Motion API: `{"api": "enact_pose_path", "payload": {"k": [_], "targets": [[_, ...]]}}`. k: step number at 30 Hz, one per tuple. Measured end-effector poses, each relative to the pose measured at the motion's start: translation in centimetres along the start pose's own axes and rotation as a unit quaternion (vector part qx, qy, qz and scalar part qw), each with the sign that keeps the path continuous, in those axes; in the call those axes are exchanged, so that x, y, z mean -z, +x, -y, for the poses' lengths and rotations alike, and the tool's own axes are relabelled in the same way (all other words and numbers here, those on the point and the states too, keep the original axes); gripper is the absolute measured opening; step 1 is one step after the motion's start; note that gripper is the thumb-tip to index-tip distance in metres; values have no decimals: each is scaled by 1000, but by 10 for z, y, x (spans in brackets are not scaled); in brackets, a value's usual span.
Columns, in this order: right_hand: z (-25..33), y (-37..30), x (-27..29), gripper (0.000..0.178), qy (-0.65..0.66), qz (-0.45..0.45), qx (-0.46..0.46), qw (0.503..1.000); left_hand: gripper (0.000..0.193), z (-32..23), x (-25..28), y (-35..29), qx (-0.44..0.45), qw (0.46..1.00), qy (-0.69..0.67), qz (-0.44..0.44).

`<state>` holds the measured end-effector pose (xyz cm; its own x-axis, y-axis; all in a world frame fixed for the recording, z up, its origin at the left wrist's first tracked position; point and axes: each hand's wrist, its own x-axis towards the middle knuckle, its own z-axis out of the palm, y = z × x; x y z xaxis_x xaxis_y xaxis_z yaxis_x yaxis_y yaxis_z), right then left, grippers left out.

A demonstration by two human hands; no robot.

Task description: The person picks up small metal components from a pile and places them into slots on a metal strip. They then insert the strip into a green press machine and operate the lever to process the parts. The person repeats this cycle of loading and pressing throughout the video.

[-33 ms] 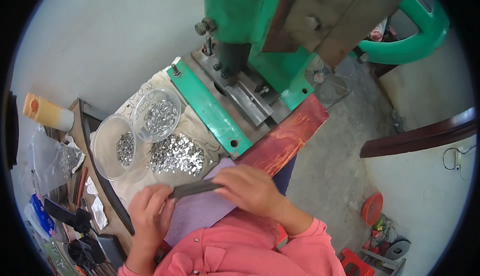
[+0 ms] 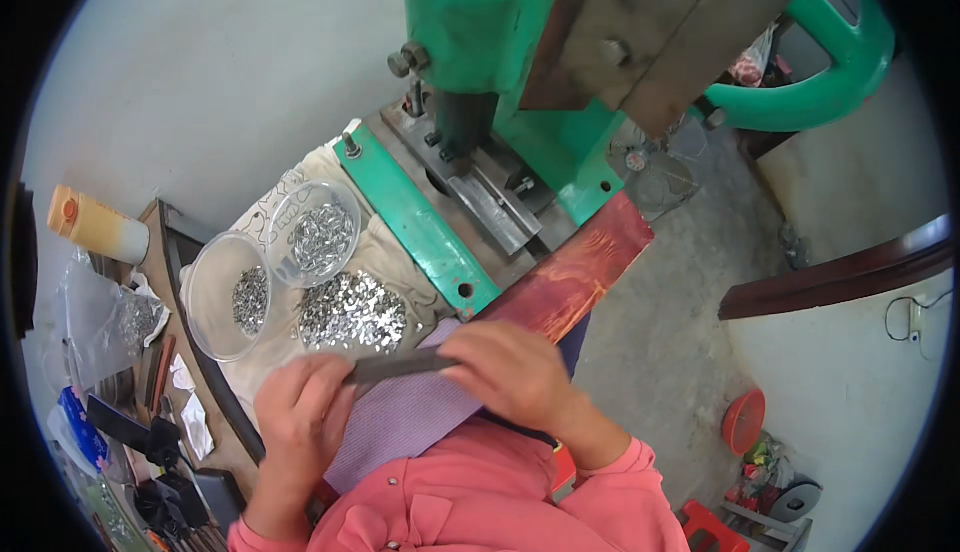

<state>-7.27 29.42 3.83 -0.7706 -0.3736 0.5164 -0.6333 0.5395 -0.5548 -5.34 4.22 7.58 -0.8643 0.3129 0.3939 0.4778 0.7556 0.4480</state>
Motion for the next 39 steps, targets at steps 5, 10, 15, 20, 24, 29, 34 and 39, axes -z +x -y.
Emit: {"api": "enact_pose_path", "payload": {"k": [5, 10, 15, 20, 24, 29, 34, 39], "targets": [[-17, 12, 53, 26, -124, -139, -49, 981, 23, -7, -28, 111, -191, 981, -19, -9], [-44, 21, 52, 26, -165, -193, -70, 965, 12, 6, -67, 178, -309, 951, 27, 11], [-34, 12, 52, 25, -170, -170, -109, 965, 11, -4, -73, 186, -354, 932, 56, 46], [-25, -5, 51, 24, -159, -168, -138, 963, 9, -19, -72, 179, -390, 913, 90, 74], [-36, 5, 38, 26, -110, -171, -157, 966, 11, -24, -64, 176, -360, 917, 120, 119], [-61, 18, 46, 27, 29, -128, -167, 977, 38, -17, -79, 140, -293, 949, 112, 31], [-91, 49, 60, 28, 4, -79, -185, 980, 53, -16, -99, 114, -204, 978, 41, 12], [-121, 66, 57, 21, 0, 3, -166, 986, 52, -20, -112, 108, -173, 985, -1, -18]]}}
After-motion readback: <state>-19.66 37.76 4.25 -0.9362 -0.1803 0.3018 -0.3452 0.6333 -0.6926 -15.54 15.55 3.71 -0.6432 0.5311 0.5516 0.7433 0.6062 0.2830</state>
